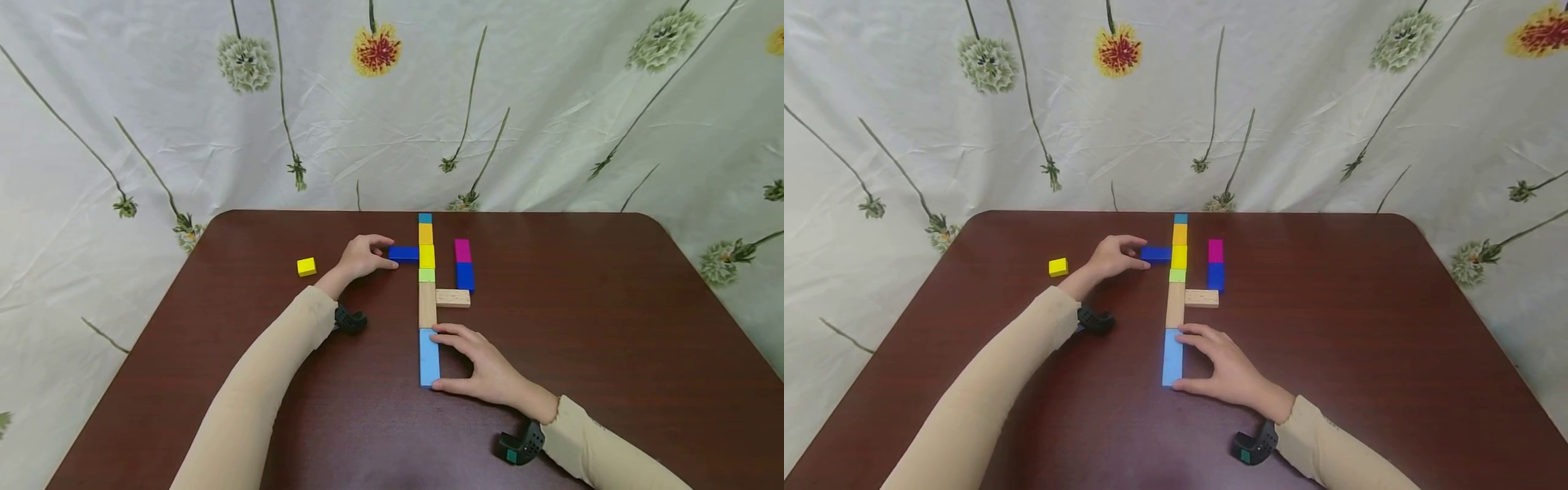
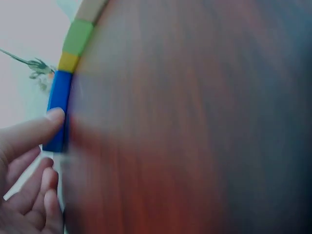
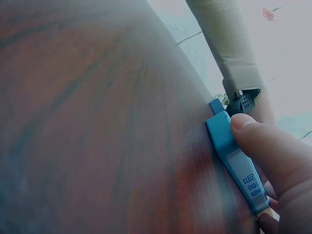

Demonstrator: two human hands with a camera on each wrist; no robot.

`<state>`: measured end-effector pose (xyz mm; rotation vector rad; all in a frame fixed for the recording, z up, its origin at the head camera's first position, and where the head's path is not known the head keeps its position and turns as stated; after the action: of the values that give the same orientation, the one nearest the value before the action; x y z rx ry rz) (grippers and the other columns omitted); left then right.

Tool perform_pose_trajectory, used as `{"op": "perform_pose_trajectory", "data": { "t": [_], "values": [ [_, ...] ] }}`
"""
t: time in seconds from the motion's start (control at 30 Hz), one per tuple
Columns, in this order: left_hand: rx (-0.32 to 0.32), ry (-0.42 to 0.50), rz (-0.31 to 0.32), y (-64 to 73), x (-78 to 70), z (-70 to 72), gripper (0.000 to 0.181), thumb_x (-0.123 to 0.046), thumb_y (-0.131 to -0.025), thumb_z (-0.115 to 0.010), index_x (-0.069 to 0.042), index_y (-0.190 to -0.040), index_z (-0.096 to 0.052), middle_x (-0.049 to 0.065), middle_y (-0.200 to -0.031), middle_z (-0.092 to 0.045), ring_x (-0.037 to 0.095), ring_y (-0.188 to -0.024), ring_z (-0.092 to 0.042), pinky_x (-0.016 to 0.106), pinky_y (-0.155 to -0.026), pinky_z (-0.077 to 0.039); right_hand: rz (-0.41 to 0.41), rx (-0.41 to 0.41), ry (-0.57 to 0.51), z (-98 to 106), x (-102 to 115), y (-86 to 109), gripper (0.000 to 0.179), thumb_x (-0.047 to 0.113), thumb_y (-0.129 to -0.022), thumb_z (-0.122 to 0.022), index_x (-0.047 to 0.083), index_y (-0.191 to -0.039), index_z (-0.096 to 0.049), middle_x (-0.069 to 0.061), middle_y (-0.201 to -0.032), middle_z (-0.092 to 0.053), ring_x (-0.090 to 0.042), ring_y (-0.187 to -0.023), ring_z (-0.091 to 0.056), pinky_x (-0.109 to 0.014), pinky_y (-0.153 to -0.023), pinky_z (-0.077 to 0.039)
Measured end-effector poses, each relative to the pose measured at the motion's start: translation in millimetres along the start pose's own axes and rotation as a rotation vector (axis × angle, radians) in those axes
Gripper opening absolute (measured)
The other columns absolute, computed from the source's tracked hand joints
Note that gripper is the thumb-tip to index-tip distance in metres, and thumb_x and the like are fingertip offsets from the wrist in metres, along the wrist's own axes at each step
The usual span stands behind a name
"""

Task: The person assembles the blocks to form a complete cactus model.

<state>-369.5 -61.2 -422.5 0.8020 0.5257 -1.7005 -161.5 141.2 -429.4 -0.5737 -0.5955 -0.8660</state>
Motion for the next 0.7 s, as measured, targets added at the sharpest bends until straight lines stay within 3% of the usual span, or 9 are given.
{"op": "perform_pose_trajectory", "data": {
  "t": [0.4,0.57,0.7],
  "values": [
    [0.071,0.079,-0.071,24.9,-12.0,49.9,0.054,-0.02,-0.076,-0.079,-0.006,-0.124,-0.06,0.008,-0.122,-0.059,0.024,-0.1,-0.057,0.04,-0.083,-0.048,0.011,-0.011,0.004,-0.4,-0.9,0.4,0.068,0.046,-0.077,-0.075,0.019,-0.135,-0.052,0.005,-0.141,-0.041,-0.021,-0.125,-0.041,-0.051,-0.095,-0.038],
    [0.023,0.099,-0.103,48.9,-13.7,66.6,0.051,-0.025,-0.077,-0.079,-0.008,-0.122,-0.062,0.007,-0.119,-0.061,0.022,-0.097,-0.057,0.039,-0.081,-0.048,0.008,-0.011,-0.001,-0.8,-1.6,0.7,0.068,0.046,-0.077,-0.075,0.019,-0.135,-0.052,0.004,-0.141,-0.041,-0.022,-0.125,-0.041,-0.051,-0.095,-0.038],
    [-0.049,0.142,-0.086,73.3,-7.2,75.9,0.048,-0.027,-0.077,-0.079,-0.01,-0.119,-0.064,0.01,-0.117,-0.062,0.022,-0.095,-0.058,0.037,-0.077,-0.048,0.005,-0.008,0.0,-1.0,-1.0,0.1,0.068,0.046,-0.077,-0.075,0.02,-0.135,-0.052,0.005,-0.141,-0.041,-0.022,-0.125,-0.041,-0.052,-0.095,-0.037]
  ]
}}
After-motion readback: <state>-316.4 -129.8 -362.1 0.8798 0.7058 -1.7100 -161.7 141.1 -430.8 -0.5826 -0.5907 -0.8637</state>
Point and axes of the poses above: each hand's wrist, its own y-axis away from the middle knuckle, its own z-axis out of the back of the hand, x = y × z, the point moved 6 cm from there along -y, towards the middle knuckle
